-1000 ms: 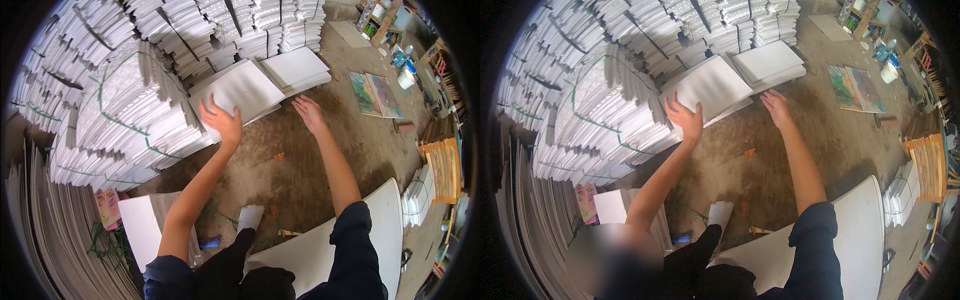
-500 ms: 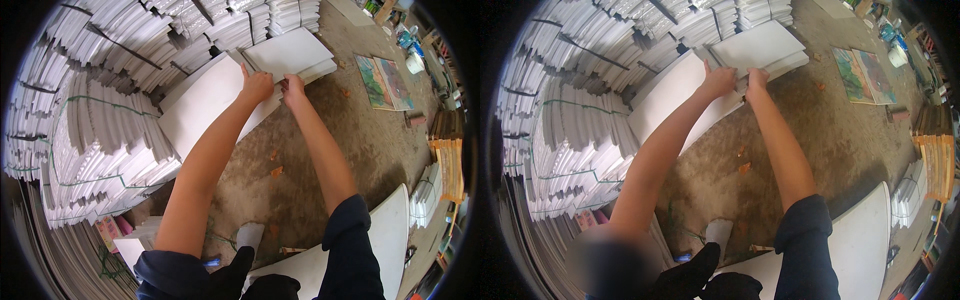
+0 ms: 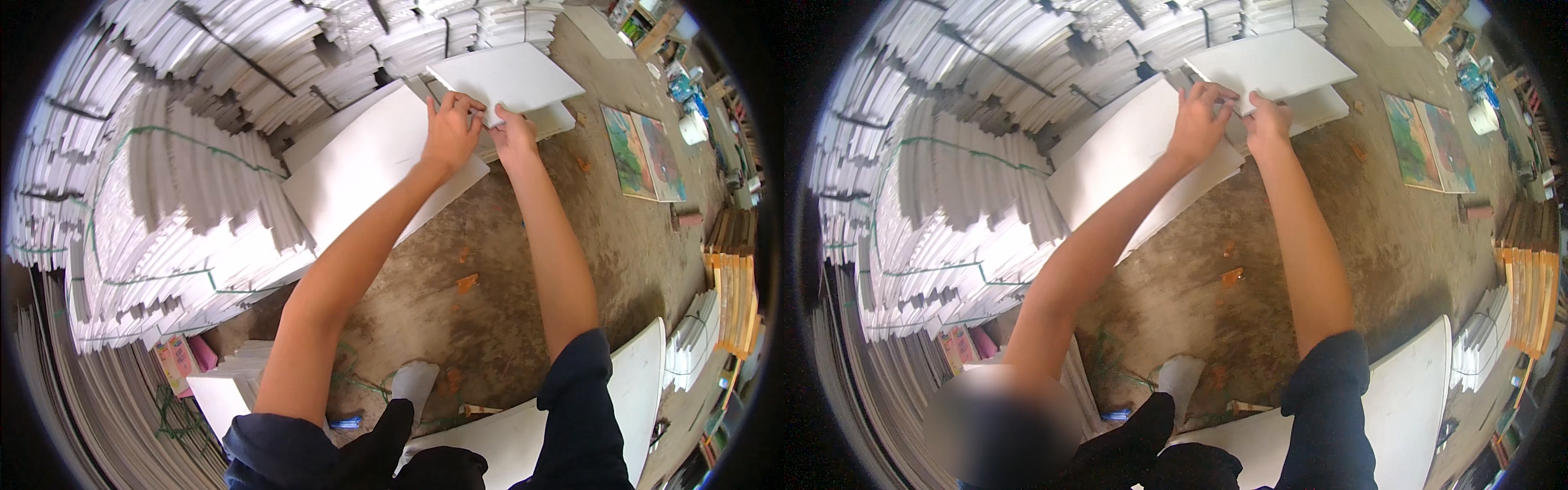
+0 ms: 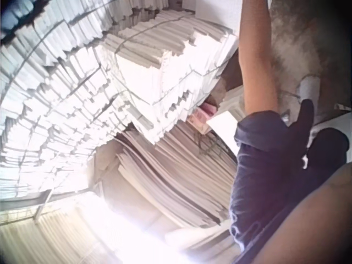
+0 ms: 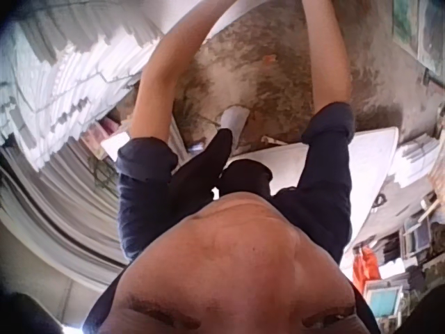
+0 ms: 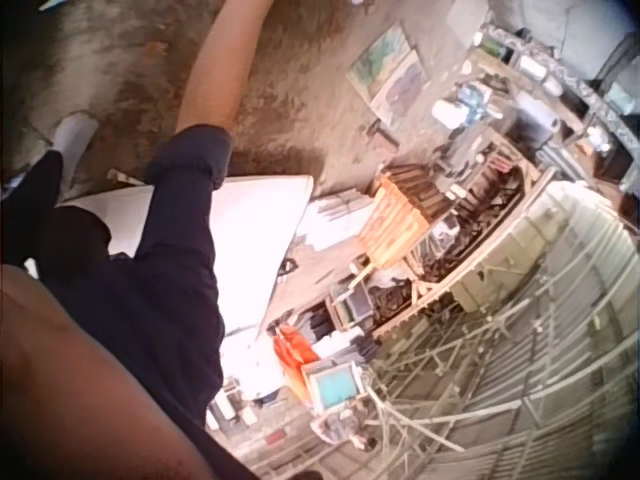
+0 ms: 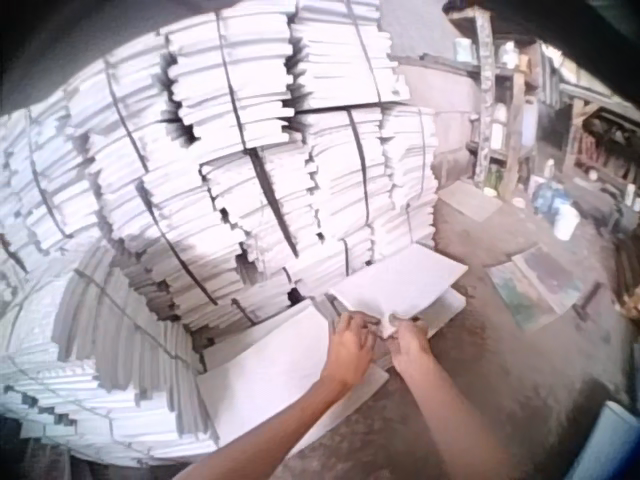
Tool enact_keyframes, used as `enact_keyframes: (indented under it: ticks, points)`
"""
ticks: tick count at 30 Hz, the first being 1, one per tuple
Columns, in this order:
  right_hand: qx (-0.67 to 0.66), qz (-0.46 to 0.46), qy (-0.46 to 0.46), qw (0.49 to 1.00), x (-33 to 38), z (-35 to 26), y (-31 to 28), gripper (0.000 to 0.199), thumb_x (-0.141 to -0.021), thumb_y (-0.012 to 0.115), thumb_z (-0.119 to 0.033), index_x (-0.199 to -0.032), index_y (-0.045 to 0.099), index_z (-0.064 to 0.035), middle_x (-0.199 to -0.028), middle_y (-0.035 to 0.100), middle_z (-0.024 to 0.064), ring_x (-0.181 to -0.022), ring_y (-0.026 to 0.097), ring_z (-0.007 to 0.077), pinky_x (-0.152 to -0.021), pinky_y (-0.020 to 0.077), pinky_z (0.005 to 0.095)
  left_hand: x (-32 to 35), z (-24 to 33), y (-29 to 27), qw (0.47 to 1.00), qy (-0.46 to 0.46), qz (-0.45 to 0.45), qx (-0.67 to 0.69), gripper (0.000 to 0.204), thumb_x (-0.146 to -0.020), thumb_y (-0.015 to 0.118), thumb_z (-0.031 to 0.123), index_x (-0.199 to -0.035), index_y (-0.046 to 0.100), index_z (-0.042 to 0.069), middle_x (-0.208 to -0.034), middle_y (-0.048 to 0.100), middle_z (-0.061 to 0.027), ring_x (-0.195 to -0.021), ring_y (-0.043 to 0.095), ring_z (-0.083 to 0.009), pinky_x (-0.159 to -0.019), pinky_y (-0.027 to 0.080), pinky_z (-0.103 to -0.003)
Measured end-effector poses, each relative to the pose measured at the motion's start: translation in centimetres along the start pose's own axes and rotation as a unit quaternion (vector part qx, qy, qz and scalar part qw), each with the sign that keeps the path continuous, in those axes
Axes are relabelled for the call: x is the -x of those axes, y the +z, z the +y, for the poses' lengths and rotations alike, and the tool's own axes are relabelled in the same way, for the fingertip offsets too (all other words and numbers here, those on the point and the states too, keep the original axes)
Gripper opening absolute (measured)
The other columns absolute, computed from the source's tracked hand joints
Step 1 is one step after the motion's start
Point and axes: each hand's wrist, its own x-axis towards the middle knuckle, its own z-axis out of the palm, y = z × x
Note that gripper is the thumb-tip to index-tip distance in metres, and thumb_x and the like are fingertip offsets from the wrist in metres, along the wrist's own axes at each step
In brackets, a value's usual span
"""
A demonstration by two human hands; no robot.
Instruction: The person sits on the floor and ties stacks of white paper with green plastic straps. They measure, wrap, and knot the straps by hand to secure the bundles. The person then picks up loose sheets of paper and stacks them into a new pile.
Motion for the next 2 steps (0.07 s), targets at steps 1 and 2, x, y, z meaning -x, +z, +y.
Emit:
enact_keyframes:
  ticks: [1, 2]
  points:
    - [-0.006, -0.033, -0.021, 0.999, 1.7, -0.7, 0.5, 0.043, -0.078, 0.052, 0.0, -0.114, 0.029, 0.0062, -0.113, 0.041, 0.0205, -0.1, 0.048, 0.0299, -0.08, 0.0453, 0.0414, 0.4, 1.0, -0.8, 0.998, -0.027, 0.013, 0.046, 0.016, -0.077, 0.053, 0.014, -0.092, 0.056, 0.009, -0.096, 0.049, -0.0089, -0.1, 0.047, -0.0224, -0.098, 0.014, -0.055]
    - [-0.011, -0.065, -0.042, 0.997, 3.5, -1.3, 0.8, 0.044, -0.079, 0.053, -0.003, -0.115, 0.029, 0.0057, -0.115, 0.04, 0.0211, -0.105, 0.046, 0.0327, -0.082, 0.0449, 0.0426, 0.9, 2.1, -1.5, 0.994, -0.055, 0.025, 0.093, 0.016, -0.078, 0.052, 0.015, -0.092, 0.056, 0.009, -0.096, 0.049, -0.0092, -0.099, 0.047, -0.0215, -0.098, 0.014, -0.055]
